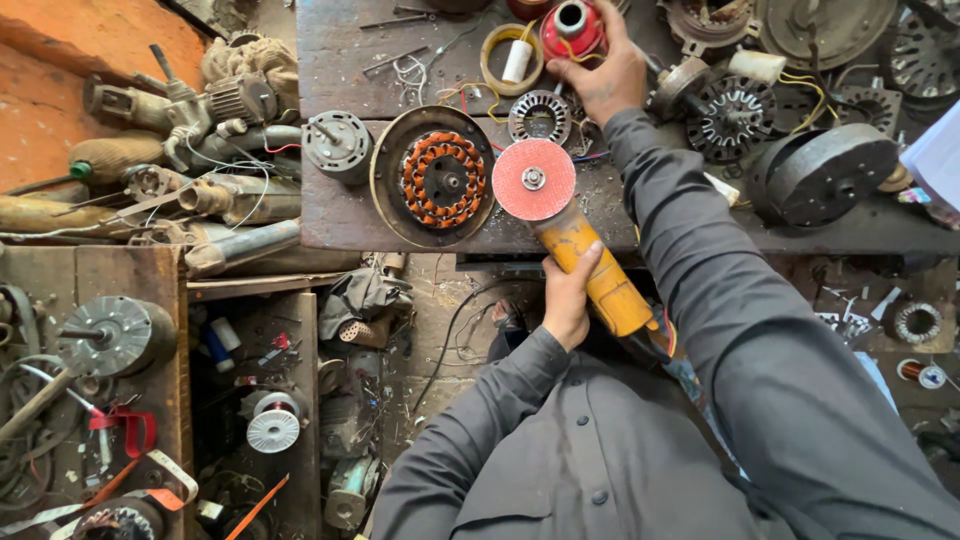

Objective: The person uses an angle grinder with a red abrasive disc to grind the surface of a circular motor stator. They hold the stator with one hand and operate the grinder with the other, moving the tool across the copper windings and metal housing.

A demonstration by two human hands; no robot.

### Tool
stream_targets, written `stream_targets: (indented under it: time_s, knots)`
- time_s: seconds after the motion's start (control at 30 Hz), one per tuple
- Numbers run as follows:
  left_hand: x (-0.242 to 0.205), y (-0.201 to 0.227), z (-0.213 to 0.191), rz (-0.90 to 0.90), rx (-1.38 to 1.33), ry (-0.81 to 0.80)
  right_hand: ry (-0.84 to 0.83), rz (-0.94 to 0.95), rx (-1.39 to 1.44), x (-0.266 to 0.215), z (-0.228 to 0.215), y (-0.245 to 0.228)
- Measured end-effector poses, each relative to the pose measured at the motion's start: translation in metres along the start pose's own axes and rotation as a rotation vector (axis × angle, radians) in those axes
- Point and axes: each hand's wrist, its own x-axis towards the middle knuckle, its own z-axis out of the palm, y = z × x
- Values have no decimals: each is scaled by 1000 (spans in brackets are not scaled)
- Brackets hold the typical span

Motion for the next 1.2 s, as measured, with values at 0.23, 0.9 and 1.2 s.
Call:
stream_targets:
  time_s: [0.23,0.9,1.2]
  knots:
    - [-5,-3,-4,-52,-44,60,70,-48,-165,-13,-26,-40]
    - [-13,21,-59,-119,138,-251,688,946,558,-396,-254,-33]
    - [-9,38,-73,-218,167,-339,575,898,1213,-409,-176,9]
